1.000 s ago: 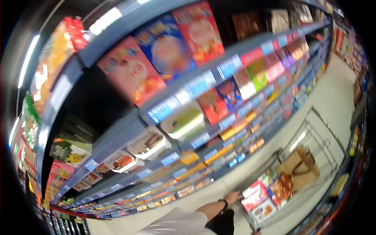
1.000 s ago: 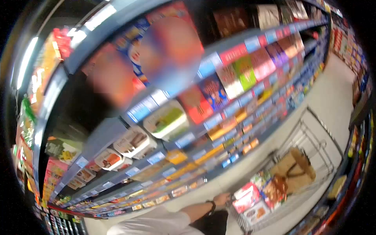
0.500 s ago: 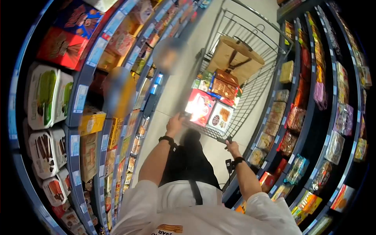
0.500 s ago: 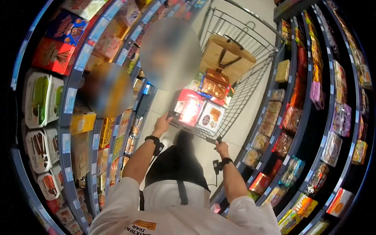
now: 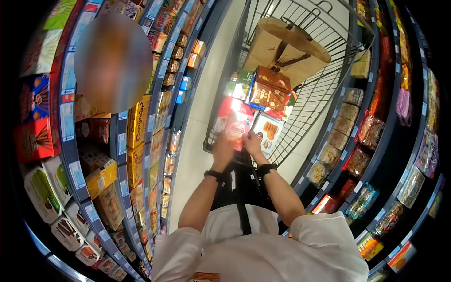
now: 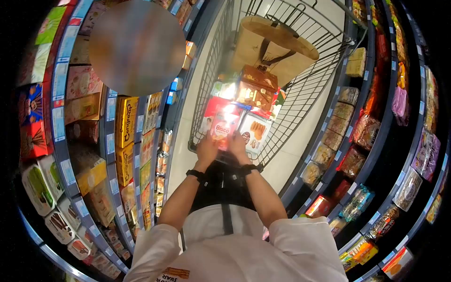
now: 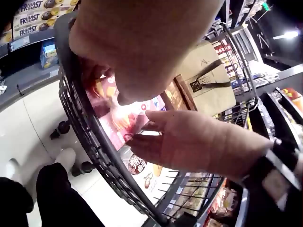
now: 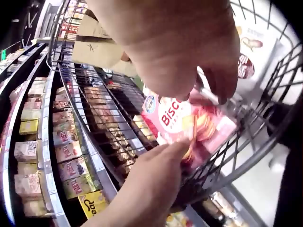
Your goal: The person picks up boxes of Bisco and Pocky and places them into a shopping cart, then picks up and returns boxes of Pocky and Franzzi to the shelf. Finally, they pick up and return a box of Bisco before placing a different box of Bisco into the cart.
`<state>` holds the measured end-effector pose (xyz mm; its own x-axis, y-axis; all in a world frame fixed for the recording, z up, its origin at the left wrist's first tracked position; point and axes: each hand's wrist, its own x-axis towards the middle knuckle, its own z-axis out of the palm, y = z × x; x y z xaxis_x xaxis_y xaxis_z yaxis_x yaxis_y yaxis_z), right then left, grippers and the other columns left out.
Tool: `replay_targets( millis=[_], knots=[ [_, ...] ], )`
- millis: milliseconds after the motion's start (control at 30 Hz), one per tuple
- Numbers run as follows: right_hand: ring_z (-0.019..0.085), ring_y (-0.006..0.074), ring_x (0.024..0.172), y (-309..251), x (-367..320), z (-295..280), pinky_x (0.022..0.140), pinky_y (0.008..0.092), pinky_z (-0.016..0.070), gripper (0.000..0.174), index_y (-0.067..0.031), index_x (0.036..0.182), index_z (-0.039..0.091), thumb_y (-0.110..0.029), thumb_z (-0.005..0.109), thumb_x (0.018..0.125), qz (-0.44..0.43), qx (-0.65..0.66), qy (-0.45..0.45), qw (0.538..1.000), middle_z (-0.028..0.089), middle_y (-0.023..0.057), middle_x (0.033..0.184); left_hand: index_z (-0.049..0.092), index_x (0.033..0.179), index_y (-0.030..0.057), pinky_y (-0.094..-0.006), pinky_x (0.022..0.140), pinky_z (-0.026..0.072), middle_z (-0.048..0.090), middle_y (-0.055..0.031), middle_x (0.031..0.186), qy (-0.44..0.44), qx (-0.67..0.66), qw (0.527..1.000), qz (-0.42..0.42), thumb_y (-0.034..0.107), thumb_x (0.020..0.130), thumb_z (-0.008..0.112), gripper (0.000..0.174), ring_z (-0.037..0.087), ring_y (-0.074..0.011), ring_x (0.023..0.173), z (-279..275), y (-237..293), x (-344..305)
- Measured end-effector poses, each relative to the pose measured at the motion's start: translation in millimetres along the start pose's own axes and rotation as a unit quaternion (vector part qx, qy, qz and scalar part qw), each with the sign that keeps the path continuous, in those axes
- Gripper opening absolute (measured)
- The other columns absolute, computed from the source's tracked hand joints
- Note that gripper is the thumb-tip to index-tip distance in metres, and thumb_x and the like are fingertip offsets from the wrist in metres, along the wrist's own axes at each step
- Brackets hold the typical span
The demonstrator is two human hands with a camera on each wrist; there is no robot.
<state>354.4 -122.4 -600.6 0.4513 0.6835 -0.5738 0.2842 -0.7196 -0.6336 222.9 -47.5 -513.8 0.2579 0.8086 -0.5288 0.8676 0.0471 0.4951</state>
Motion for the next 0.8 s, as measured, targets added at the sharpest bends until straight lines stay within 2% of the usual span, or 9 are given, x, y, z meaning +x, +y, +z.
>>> replay_targets(
  millis=[33,233,300,367,500,567,600,700,800],
  knots=[
    [0.069,0.0312,0.079,-11.2,0.5,0.0,0.074,0.0398,0.0532,0.041,-0.0005,0.117,0.060,-0.029,0.062,0.088,0.013,0.011,0.004,1.000,0.069,0.0204,0.087,0.042,0.136,-0.0041,-0.0499,0.092,0.0458,0.055,-0.0266,0.120,-0.028,0.016,0.999,-0.037,0.021,0.087,0.062,0.058,0.055,-0.0432,0.111,1.1,2.1,2.1],
    [0.069,0.0298,0.079,-21.8,-8.8,-22.4,0.074,0.0392,0.0528,0.045,-0.0017,0.117,0.062,-0.032,0.065,0.084,0.042,-0.003,-0.029,0.999,0.070,0.0163,0.087,0.056,0.121,-0.0012,-0.0503,0.089,0.0450,0.057,-0.0241,0.111,0.005,0.017,0.999,0.045,0.019,0.090,0.058,0.037,0.054,-0.0423,0.102,-1.2,-6.5,0.3],
    [0.068,0.0200,0.078,-24.6,-10.5,-34.6,0.071,0.0331,0.0528,0.039,-0.0007,0.117,0.063,-0.026,0.066,0.087,0.040,0.030,-0.039,0.998,0.071,0.0128,0.090,0.057,0.114,-0.0034,-0.0499,0.087,0.0461,0.057,-0.0271,0.107,0.005,-0.061,0.998,0.016,0.019,0.089,0.062,0.034,0.056,-0.0438,0.100,-11.7,-7.1,-1.9],
    [0.066,0.0149,0.078,-24.6,-19.8,-49.1,0.070,0.0293,0.0526,0.035,-0.0002,0.118,0.063,-0.021,0.065,0.090,0.024,0.091,-0.038,0.995,0.070,0.0109,0.091,0.059,0.108,-0.0030,-0.0426,0.080,0.0499,0.060,-0.0221,0.099,0.050,-0.151,0.985,0.067,0.016,0.087,0.066,0.029,0.061,-0.0360,0.093,-25.7,-4.0,-14.3],
    [0.061,0.0114,0.075,-129.0,-55.2,-111.8,0.066,0.0262,0.0511,0.039,0.0037,0.123,0.061,-0.020,0.066,0.092,-0.075,0.250,-0.031,0.965,0.069,0.0046,0.091,0.059,0.113,-0.0019,-0.0344,0.078,0.0532,0.064,-0.0150,0.098,0.075,-0.266,0.955,0.104,0.014,0.082,0.073,0.037,0.066,-0.0253,0.089,-121.3,46.4,-51.5],
    [0.062,0.0132,0.085,-191.6,-80.0,-128.7,0.077,0.0260,0.0507,0.042,0.0043,0.128,0.057,-0.017,0.066,0.093,-0.119,0.284,-0.032,0.951,0.068,0.0071,0.097,0.059,0.115,-0.0013,-0.0340,0.079,0.0533,0.063,-0.0152,0.102,0.160,-0.269,0.934,0.173,0.014,0.082,0.074,0.039,0.065,-0.0245,0.093,-173.1,58.9,-70.8],
    [0.063,0.0143,0.093,-222.5,-95.1,-134.7,0.083,0.0265,0.0507,0.044,0.0043,0.130,0.055,-0.015,0.067,0.092,-0.150,0.298,-0.028,0.942,0.067,0.0091,0.102,0.061,0.113,-0.0016,-0.0425,0.087,0.0481,0.062,-0.0173,0.106,0.157,-0.381,0.902,0.128,0.007,0.079,0.072,0.037,0.061,-0.0358,0.098,-215.5,81.7,-93.7],
    [0.059,0.0162,0.106,-308.7,-148.6,-135.5,0.091,0.0279,0.0494,0.045,0.0042,0.132,0.054,-0.010,0.067,0.092,-0.259,0.359,-0.076,0.893,0.060,0.0117,0.119,0.061,0.115,0.0001,-0.0406,0.090,0.0468,0.061,-0.0172,0.110,0.318,-0.228,0.899,0.197,0.010,0.080,0.073,0.038,0.059,-0.0347,0.103,-287.6,68.0,-133.8],
    [0.056,0.0177,0.113,-386.1,-208.3,-132.9,0.095,0.0286,0.0479,0.044,0.0061,0.133,0.052,-0.003,0.063,0.091,-0.420,0.254,-0.061,0.869,0.049,0.0113,0.132,0.063,0.118,0.0025,-0.0384,0.091,0.0462,0.059,-0.0147,0.110,0.425,-0.232,0.850,0.208,0.009,0.081,0.074,0.039,0.058,-0.0324,0.105,-357.0,63.3,-196.3]
  ],
)
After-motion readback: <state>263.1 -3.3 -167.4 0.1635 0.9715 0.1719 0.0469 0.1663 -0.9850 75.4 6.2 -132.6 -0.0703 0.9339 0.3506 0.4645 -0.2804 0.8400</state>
